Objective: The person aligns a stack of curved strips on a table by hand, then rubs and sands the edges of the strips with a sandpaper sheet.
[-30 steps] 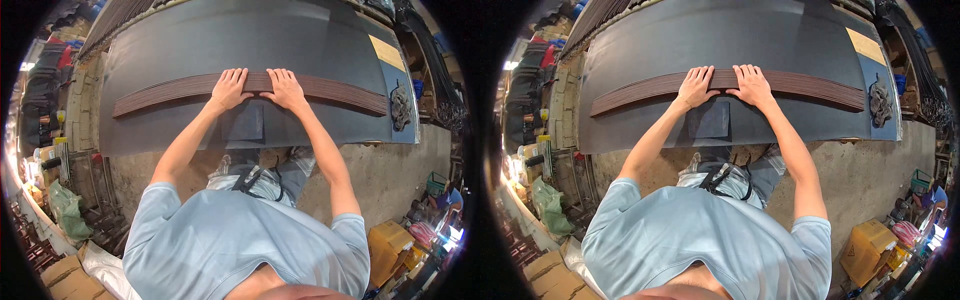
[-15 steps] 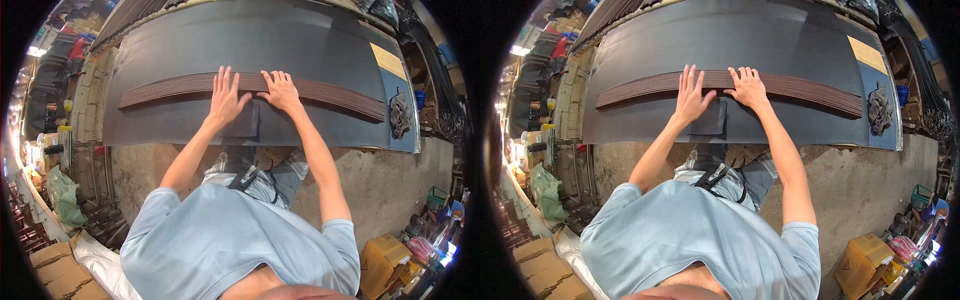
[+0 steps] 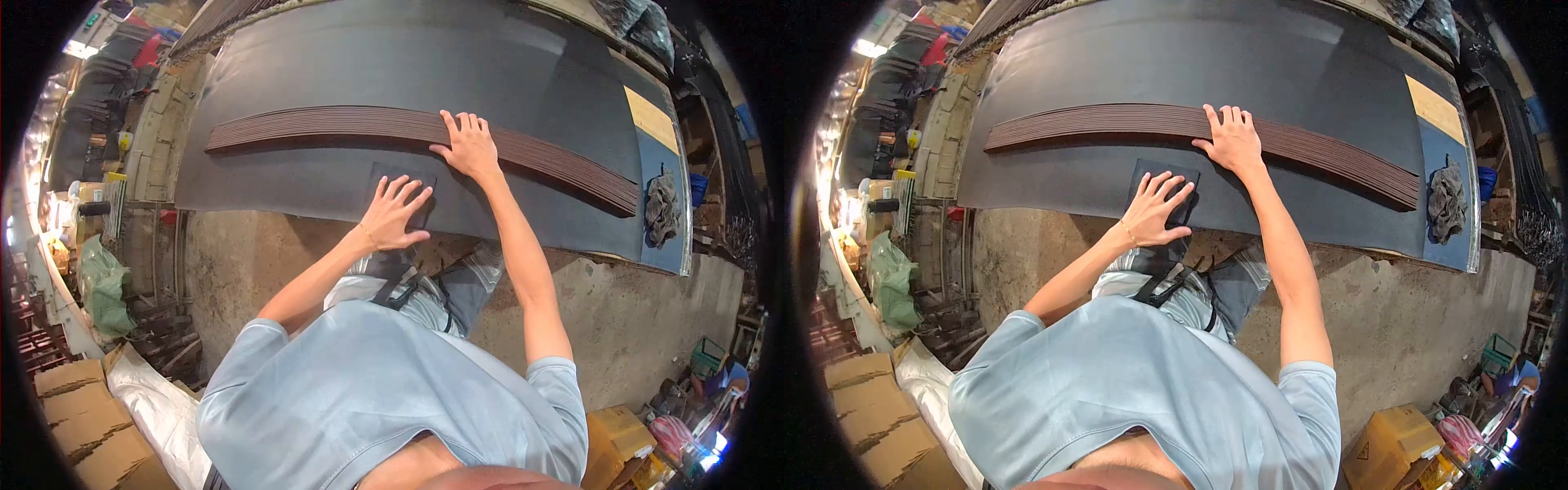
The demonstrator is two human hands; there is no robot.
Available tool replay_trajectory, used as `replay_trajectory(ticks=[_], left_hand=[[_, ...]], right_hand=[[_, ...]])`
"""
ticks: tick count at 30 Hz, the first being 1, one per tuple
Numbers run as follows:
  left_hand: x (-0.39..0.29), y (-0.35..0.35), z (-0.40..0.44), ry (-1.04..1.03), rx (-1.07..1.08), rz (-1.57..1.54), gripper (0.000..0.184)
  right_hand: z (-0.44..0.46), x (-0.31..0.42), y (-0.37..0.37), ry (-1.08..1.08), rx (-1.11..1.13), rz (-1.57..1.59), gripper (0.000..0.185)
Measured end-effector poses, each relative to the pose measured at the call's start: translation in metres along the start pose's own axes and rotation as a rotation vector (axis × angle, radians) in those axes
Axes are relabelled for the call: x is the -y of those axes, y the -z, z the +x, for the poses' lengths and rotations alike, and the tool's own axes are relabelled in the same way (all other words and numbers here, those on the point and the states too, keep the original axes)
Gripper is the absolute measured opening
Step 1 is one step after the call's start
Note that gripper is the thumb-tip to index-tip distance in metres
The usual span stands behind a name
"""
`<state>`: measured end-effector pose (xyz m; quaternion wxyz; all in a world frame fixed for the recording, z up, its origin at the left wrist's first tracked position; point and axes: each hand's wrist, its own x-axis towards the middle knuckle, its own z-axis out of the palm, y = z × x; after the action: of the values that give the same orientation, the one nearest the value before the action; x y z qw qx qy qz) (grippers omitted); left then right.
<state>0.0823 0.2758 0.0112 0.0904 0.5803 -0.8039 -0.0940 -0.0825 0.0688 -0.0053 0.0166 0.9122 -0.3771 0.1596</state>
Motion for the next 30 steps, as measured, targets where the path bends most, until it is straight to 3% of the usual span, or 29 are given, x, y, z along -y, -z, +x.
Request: replay_trajectory(ticks=[4,6,9,10,13,14,16,17,18,19,20,22,24,27,30], left_hand=[[0.005,-0.010,-0.014,-0.093,-0.012,0.011,0.097],[0.018,-0.002,-0.021,-0.110,0.017,-0.047,0.091],[0.034,0.010,-0.030,-0.176,0.058,0.106,0.081],[0.037,0.014,-0.031,-0.139,0.137,0.078,0.079],[0.039,0.030,-0.028,-0.107,0.076,-0.089,0.080],[0.035,0.048,-0.020,-0.080,-0.029,-0.147,0.076],[0.015,0.096,0.026,0.030,-0.454,-0.312,0.072],[0.014,0.105,0.045,0.061,-0.513,-0.229,0.077],[0.018,0.101,0.063,0.057,-0.515,-0.229,0.077],[0.023,0.093,0.083,0.082,-0.450,-0.036,0.078],[0.027,0.081,0.100,0.110,-0.381,0.155,0.079],[0.048,0.014,0.130,0.135,-0.155,0.168,0.076],[0.047,-0.011,0.134,0.075,-0.296,0.127,0.071],[0.051,-0.018,0.131,0.068,-0.315,0.200,0.064],[0.055,-0.008,0.121,0.052,-0.370,0.231,0.054]], right_hand=[[-0.001,0.002,-0.002,-0.012,0.008,0.016,0.080],[-0.002,0.002,-0.001,-0.023,0.018,0.029,0.080],[-0.001,0.002,-0.002,-0.022,0.028,0.043,0.080],[-0.001,0.003,-0.001,-0.018,0.031,0.046,0.080],[0.000,0.002,0.000,-0.014,0.035,0.045,0.079],[-0.001,0.002,-0.003,-0.002,0.002,0.037,0.084],[-0.006,0.000,-0.006,-0.003,-0.019,0.026,0.088],[-0.003,0.001,-0.003,-0.031,-0.031,0.082,0.095],[0.000,0.001,0.000,-0.060,-0.046,0.138,0.102],[0.001,0.001,0.003,-0.079,-0.033,0.164,0.114],[-0.001,0.002,0.004,-0.076,-0.034,0.163,0.114],[0.002,0.000,0.007,-0.142,0.012,0.224,0.109],[0.008,-0.005,0.000,-0.139,-0.009,0.266,0.106],[0.004,-0.002,0.001,-0.081,-0.013,0.196,0.098],[0.003,-0.003,-0.002,-0.087,-0.030,0.213,0.106]])
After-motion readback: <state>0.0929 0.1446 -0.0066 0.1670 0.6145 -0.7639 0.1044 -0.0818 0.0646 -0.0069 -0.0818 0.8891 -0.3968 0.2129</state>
